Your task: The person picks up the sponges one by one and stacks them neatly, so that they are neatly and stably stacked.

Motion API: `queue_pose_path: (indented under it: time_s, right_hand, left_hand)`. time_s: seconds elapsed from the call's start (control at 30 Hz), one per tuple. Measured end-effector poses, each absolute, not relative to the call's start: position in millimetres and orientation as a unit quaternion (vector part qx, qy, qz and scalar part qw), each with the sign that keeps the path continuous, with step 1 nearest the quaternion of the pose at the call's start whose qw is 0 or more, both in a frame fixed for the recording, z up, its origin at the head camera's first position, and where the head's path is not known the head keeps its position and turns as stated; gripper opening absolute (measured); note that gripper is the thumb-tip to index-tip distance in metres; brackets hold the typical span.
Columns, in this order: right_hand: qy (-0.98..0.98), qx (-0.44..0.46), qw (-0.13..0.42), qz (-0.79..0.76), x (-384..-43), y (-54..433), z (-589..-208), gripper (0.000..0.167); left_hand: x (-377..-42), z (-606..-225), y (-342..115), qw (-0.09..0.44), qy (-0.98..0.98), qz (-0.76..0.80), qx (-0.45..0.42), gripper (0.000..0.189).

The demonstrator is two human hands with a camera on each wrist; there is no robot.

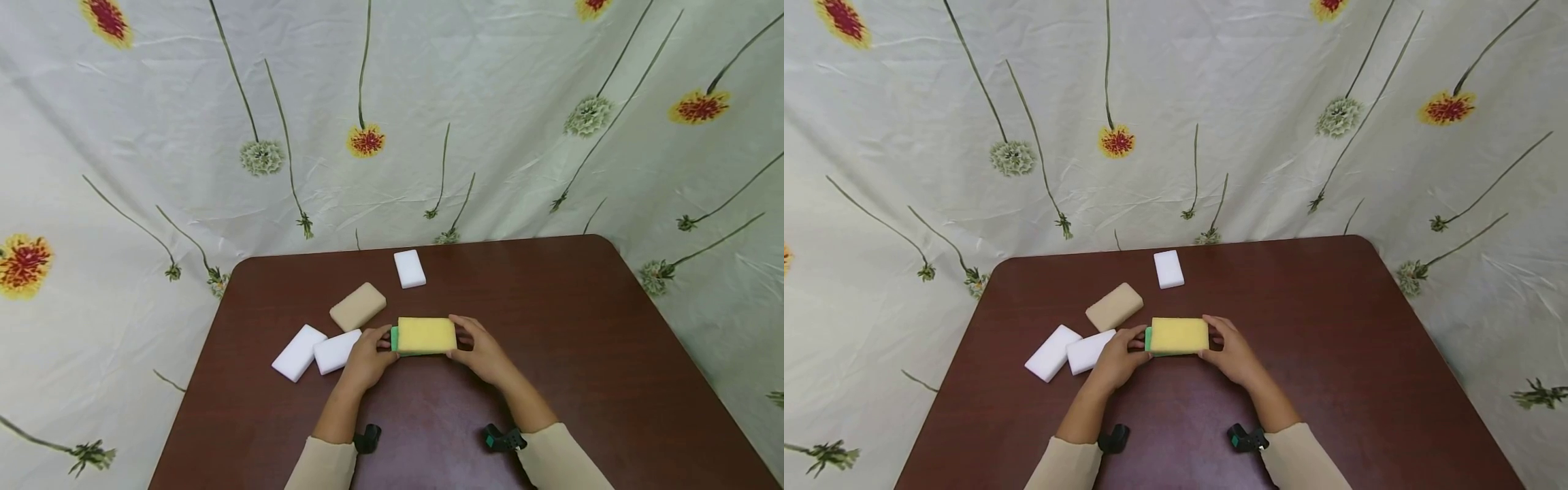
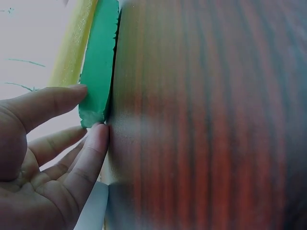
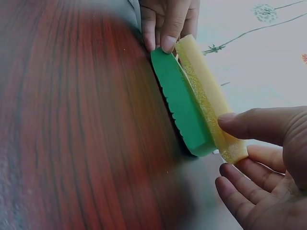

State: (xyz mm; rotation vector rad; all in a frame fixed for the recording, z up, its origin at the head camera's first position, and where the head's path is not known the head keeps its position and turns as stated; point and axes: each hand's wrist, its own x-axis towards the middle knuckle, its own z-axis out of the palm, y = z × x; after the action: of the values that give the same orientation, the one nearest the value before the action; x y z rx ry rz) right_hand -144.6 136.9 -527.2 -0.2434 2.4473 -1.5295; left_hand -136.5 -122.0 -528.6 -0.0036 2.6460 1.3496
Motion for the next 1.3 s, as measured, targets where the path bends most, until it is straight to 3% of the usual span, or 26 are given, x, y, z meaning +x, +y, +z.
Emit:
queue_pose_path:
  time_s: [0.83, 1.3]
  right_hand:
    - [0.839, -0.103, 0.113, -0.523, -151, 123, -529, 0.072]
    - [0.826, -0.081, 0.135, -0.541, -148, 124, -532, 0.08]
  left_hand:
    - [-134, -525, -122, 0.104, 0.88, 0.464, -0.017, 0.066]
    - [-133, -526, -123, 0.104, 0.875, 0.472, -0.014, 0.069]
